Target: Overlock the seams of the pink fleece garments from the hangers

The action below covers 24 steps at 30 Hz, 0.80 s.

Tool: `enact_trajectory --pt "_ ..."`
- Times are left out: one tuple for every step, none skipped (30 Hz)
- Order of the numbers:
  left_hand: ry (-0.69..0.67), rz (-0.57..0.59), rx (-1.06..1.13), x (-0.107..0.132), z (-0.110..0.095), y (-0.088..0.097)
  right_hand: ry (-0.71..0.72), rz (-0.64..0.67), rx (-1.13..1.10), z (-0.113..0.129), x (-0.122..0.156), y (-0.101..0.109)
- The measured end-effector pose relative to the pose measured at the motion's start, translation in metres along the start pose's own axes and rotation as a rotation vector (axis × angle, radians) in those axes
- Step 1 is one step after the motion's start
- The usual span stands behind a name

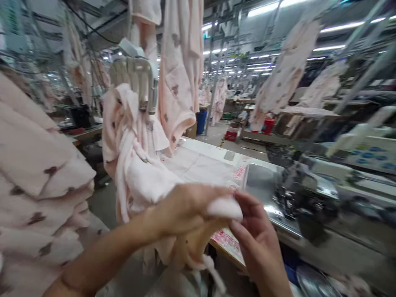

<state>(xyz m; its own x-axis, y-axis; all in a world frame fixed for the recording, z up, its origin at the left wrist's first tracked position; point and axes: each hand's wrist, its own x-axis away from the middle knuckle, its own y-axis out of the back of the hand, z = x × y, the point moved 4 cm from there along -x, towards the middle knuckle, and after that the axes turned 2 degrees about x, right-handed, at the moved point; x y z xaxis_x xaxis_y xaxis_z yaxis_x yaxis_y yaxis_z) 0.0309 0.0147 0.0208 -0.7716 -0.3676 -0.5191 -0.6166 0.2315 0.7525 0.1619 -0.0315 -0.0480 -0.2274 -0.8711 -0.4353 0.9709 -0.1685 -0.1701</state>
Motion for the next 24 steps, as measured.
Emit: enact_trajectory --pt "-0.007 -0.151 0.006 -0.019 0.001 0.02 -0.033 0.104 0.099 -0.005 0.002 0.004" --pt "-0.011 -0.27 0.008 -0.036 0.001 0.037 -0.064 0.194 0.194 -0.01 0.005 0.01" --pt "-0.012 -0.357 0.004 -0.051 0.0 0.05 -0.093 0.27 0.282 -0.015 0.01 0.016" --pt "-0.012 -0.412 -0.007 -0.063 0.0 0.059 -0.118 0.332 0.363 -0.022 0.017 0.022" --pt "-0.015 -0.447 -0.027 -0.072 -0.001 0.064 -0.149 0.405 0.445 -0.028 0.026 0.029" --pt "-0.017 -0.429 -0.055 -0.077 -0.002 0.064 -0.163 0.443 0.511 -0.033 0.036 0.037" --pt "-0.016 -0.374 -0.101 -0.078 -0.002 0.061 -0.158 0.445 0.568 -0.035 0.046 0.047" --pt "-0.001 -0.306 -0.173 -0.077 -0.001 0.056 -0.164 0.428 0.619 -0.035 0.055 0.058" --pt "0.039 -0.238 -0.268 -0.073 0.004 0.05 -0.191 0.415 0.662 -0.032 0.064 0.07" --pt "0.103 -0.171 -0.366 -0.069 0.012 0.045 -0.243 0.418 0.692 -0.026 0.071 0.082" --pt "0.181 -0.102 -0.437 -0.066 0.023 0.042 -0.311 0.429 0.71 -0.018 0.075 0.093" --pt "0.255 -0.042 -0.455 -0.065 0.037 0.04 -0.381 0.434 0.72 -0.008 0.076 0.105" --pt "0.317 -0.004 -0.411 -0.068 0.051 0.04 -0.431 0.427 0.724 0.004 0.074 0.115" --pt "0.362 0.005 -0.316 -0.074 0.065 0.04 -0.446 0.401 0.728 0.015 0.068 0.123" --pt "0.389 -0.023 -0.195 -0.085 0.077 0.041 -0.424 0.363 0.737 0.025 0.058 0.131" --pt "0.404 -0.083 -0.085 -0.097 0.087 0.042 -0.374 0.331 0.749 0.033 0.047 0.135" --pt "0.415 -0.16 -0.007 -0.11 0.094 0.04 -0.314 0.282 0.781 0.038 0.034 0.139" --pt "0.427 -0.243 0.032 -0.121 0.098 0.035 -0.252 0.207 0.833 0.04 0.023 0.142" --pt "0.43 -0.307 0.036 -0.129 0.097 0.025 -0.201 0.111 0.901 0.04 0.013 0.145" --pt "0.412 -0.344 0.02 -0.134 0.092 0.011 -0.17 0.005 0.976 0.037 0.006 0.146" --pt "0.378 -0.348 0.0 -0.134 0.082 -0.009 -0.158 -0.093 1.043 0.033 0.001 0.147" --pt "0.307 -0.316 -0.026 -0.132 0.069 -0.033 -0.161 -0.174 1.093 0.029 -0.001 0.147" --pt "0.221 -0.243 -0.018 -0.127 0.055 -0.059 -0.176 -0.229 1.122 0.025 -0.002 0.146" --pt "0.134 -0.108 0.008 -0.12 0.04 -0.087 -0.192 -0.263 1.131 0.021 -0.002 0.146"
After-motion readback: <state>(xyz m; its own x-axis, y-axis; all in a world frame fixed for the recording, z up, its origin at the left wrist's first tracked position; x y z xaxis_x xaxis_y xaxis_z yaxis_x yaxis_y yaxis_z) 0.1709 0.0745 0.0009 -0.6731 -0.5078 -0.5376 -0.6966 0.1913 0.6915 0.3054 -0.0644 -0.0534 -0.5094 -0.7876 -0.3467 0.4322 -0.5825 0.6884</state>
